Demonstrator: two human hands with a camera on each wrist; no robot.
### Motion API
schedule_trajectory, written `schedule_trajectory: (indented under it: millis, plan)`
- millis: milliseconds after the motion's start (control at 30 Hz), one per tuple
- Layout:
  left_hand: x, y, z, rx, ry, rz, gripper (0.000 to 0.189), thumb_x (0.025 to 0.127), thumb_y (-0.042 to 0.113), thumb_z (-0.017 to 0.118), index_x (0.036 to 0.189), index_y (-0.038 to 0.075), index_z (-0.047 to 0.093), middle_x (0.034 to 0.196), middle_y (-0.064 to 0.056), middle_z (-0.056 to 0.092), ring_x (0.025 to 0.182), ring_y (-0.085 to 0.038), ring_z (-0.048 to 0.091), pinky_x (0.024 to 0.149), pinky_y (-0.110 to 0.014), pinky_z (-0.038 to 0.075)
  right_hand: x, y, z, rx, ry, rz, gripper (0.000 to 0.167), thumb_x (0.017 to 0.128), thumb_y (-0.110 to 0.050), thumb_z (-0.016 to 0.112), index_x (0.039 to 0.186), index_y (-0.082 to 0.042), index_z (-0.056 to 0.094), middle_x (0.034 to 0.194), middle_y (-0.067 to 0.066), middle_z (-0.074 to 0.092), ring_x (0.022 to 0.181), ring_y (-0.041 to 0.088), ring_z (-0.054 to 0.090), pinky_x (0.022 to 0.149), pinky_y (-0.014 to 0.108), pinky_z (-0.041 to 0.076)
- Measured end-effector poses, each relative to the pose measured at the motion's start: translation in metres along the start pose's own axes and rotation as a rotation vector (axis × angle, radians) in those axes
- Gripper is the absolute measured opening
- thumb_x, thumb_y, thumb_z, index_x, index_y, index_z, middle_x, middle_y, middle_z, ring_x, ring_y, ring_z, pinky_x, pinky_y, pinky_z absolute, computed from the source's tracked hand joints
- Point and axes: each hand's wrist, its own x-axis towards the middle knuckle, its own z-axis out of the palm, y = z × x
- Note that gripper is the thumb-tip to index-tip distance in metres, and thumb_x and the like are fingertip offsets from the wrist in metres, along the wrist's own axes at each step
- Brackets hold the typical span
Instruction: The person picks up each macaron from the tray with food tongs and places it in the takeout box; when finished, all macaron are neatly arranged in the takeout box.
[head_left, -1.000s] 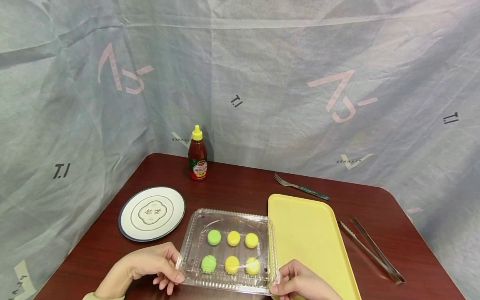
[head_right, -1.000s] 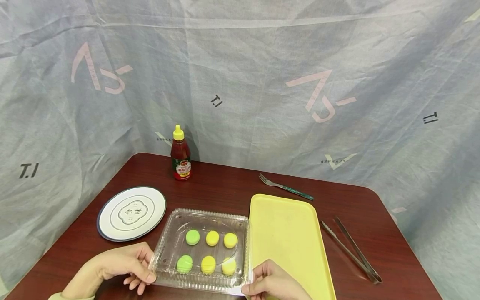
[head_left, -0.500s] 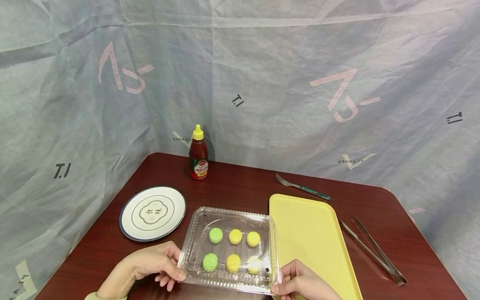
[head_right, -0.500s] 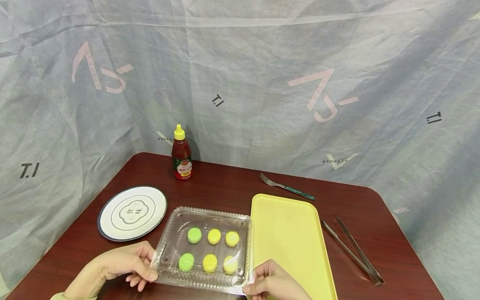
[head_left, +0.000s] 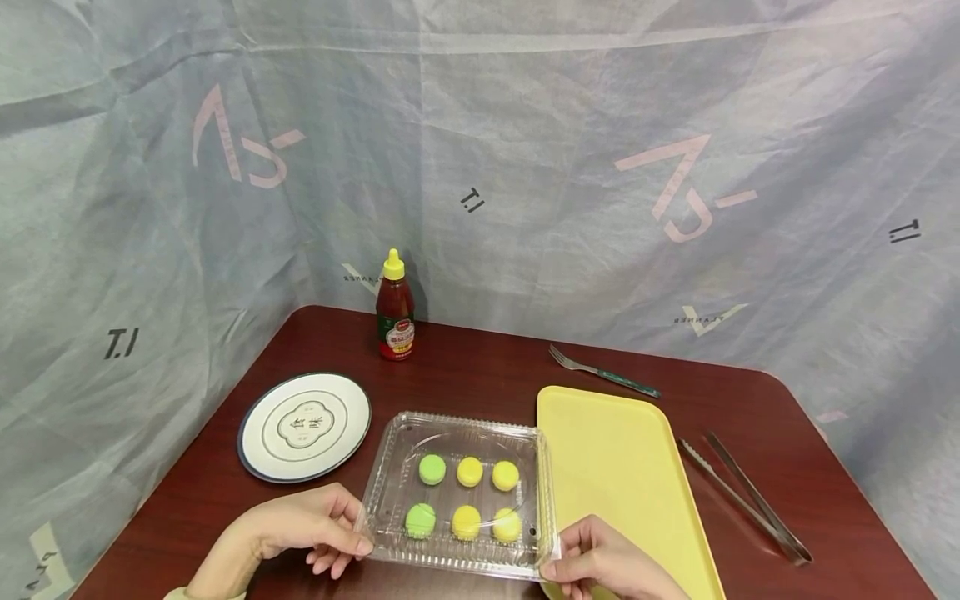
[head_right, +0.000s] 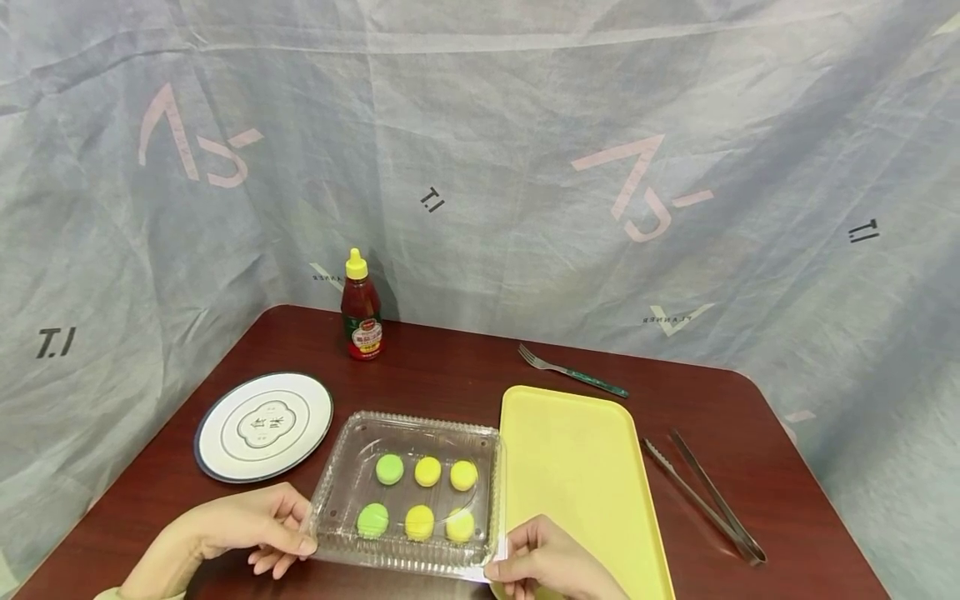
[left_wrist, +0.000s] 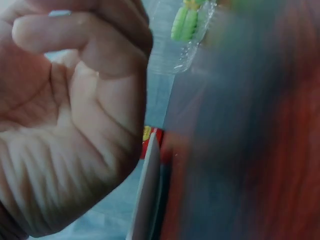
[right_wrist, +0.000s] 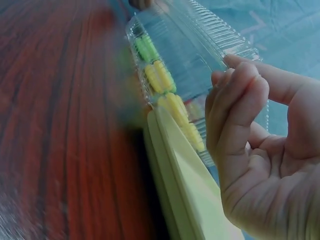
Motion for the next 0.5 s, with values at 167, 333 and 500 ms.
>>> schedule_trajectory:
  millis: [167, 333, 500]
  plan:
    - [-0.004, 0.004, -0.001, 0.057, -0.013, 0.001, 0.03, 0.099, 0.013, 0.059, 0.087, -0.015, 0.057, 0.068, -0.043, 0.051, 0.05, -0.006, 0.051, 0.043, -0.017, 0.034, 0.0, 0.0, -0.004, -0.043, -0.057, -0.037, 0.032, 0.097, -0.005, 0.061, 0.086, 0.025, 0.054, 0.063, 0.036, 0.042, 0.058, 0.0, 0.054, 0.055, 0.013, 0.044]
    - [-0.012, 0.007, -0.005, 0.118, 0.107, -0.006, 0.02, 0.098, 0.013, 0.063, 0.107, -0.004, 0.055, 0.072, -0.021, 0.064, 0.057, -0.01, 0.059, 0.049, -0.019, 0.047, -0.003, -0.007, -0.007, -0.099, -0.039, -0.029, 0.03, 0.099, -0.007, 0.059, 0.088, 0.021, 0.057, 0.068, 0.039, 0.042, 0.058, 0.002, 0.057, 0.055, 0.014, 0.047]
    - [-0.021, 0.01, -0.011, 0.17, 0.237, 0.026, 0.037, 0.097, 0.011, 0.064, 0.123, -0.008, 0.045, 0.095, -0.015, 0.063, 0.076, -0.013, 0.063, 0.061, -0.025, 0.052, -0.007, -0.013, -0.015, -0.129, -0.005, 0.028, 0.031, 0.101, -0.011, 0.058, 0.11, 0.019, 0.057, 0.071, 0.01, 0.062, 0.06, 0.005, 0.061, 0.057, 0.019, 0.051]
